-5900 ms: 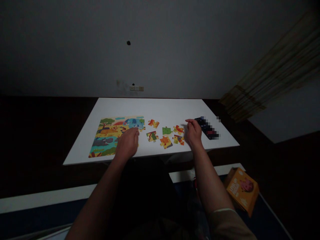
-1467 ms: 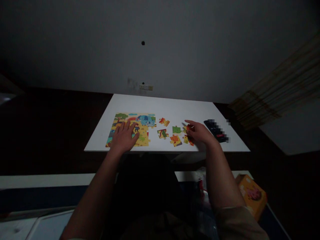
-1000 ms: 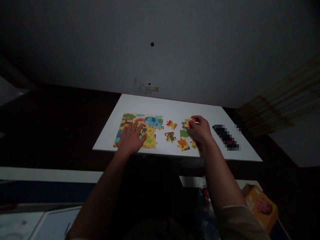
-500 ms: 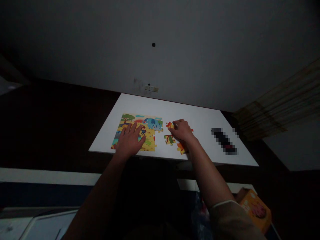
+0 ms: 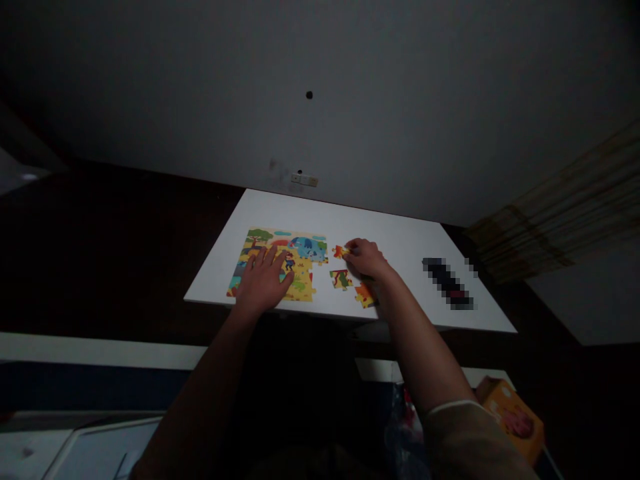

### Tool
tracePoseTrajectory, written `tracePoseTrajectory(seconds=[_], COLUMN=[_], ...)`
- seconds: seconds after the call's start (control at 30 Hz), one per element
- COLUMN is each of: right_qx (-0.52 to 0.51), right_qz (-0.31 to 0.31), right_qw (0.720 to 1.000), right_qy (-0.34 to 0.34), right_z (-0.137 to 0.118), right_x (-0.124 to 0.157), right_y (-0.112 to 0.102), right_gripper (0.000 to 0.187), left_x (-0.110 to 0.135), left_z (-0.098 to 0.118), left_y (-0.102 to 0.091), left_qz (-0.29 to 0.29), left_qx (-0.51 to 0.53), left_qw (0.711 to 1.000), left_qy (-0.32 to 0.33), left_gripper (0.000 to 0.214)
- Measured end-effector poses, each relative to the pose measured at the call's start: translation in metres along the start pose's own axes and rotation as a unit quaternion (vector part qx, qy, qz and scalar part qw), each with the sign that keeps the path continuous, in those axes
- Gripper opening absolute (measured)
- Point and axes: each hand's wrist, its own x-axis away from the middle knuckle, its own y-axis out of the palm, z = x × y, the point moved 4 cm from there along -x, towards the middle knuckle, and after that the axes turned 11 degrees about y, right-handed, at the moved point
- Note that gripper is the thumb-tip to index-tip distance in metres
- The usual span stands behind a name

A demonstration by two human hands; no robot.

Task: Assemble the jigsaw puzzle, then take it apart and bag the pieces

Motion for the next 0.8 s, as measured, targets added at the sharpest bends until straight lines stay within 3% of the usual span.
tracePoseTrajectory(seconds=[0.17, 0.3, 0.47, 0.63, 0.73, 0.8], right_qx=[-0.082, -0.088, -0.026, 0.045, 0.026, -0.013], right_qz=[0.053, -0.008, -0.012, -0.02, -0.047, -0.055], right_qw=[0.995, 0.995, 1.0, 0.999, 0.998, 0.998], right_qy=[0.014, 0.037, 0.005, 0.015, 0.026, 0.032], right_z=[0.062, 0.1, 0.096, 0.089, 0.091, 0.093], right_x=[0.0, 0.007, 0.01, 0.001, -0.001, 0.0], right_y=[-0.037, -0.046, -0.042, -0.04, -0.038, -0.038], right_gripper=[0.034, 0.03, 0.034, 0.029, 0.027, 0.038], left_x=[0.0, -0.001, -0.003, -0.003, -0.003, -0.002], left_z=[0.002, 0.002, 0.005, 0.005, 0.004, 0.003], left_y=[-0.002, -0.003, -0.005, -0.005, -0.004, -0.003], left_qz=[0.005, -0.005, -0.006, -0.01, -0.005, -0.007], left_qx=[0.002, 0.004, -0.006, -0.013, -0.012, -0.008], left_qw=[1.0, 1.0, 1.0, 1.0, 1.0, 1.0], left_qy=[0.004, -0.004, -0.002, 0.004, 0.003, -0.001], left_gripper=[0.059, 0.06, 0.06, 0.061, 0.061, 0.061])
